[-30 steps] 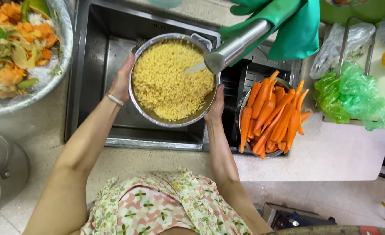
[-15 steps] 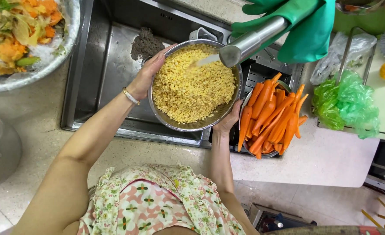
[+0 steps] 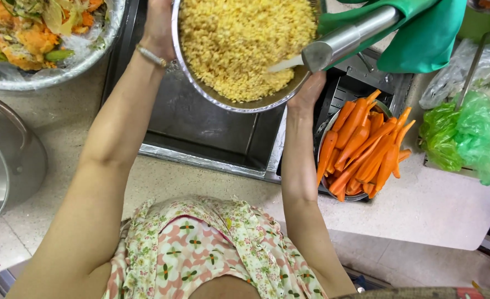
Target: The person washes peeled carrots in a metal bowl under running water, then transfers them to a separate bowl. They rinse the first bowl, retrieve a colander from a cabinet, and use it to rinse yellow grains from a pot under the tap. Finally, they wipe the sink area with a cloth.
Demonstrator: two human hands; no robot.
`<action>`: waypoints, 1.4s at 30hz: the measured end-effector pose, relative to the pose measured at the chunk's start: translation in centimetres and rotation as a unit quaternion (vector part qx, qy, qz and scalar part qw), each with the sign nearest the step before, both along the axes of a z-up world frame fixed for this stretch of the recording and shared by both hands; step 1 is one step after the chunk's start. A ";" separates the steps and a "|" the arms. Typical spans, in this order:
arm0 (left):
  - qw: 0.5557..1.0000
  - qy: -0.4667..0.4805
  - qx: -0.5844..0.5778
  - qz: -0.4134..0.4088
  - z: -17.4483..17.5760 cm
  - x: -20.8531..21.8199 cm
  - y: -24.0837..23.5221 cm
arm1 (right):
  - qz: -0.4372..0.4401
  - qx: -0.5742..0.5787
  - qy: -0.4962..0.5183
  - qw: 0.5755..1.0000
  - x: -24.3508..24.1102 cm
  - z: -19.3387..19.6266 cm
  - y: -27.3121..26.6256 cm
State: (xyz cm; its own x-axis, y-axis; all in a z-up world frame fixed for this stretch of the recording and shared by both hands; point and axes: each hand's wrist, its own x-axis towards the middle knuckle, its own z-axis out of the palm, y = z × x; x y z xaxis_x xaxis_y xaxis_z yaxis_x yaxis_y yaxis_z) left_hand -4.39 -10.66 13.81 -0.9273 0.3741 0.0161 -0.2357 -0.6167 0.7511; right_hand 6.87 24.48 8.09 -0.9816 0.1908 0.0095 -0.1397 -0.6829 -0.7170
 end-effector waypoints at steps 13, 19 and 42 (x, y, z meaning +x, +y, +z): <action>0.984 -0.125 -0.072 -0.106 -0.4 8.3 4.8 | -0.076 0.006 -0.121 0.990 11.1 4.8 -3.7; 0.981 -0.166 -0.099 -0.029 -1.2 8.3 -0.7 | -0.072 -0.004 -0.143 0.987 11.1 0.1 -6.8; 0.973 -0.195 -0.095 -0.073 -2.9 9.0 2.8 | -0.029 -0.090 -0.169 0.981 13.3 0.3 -4.1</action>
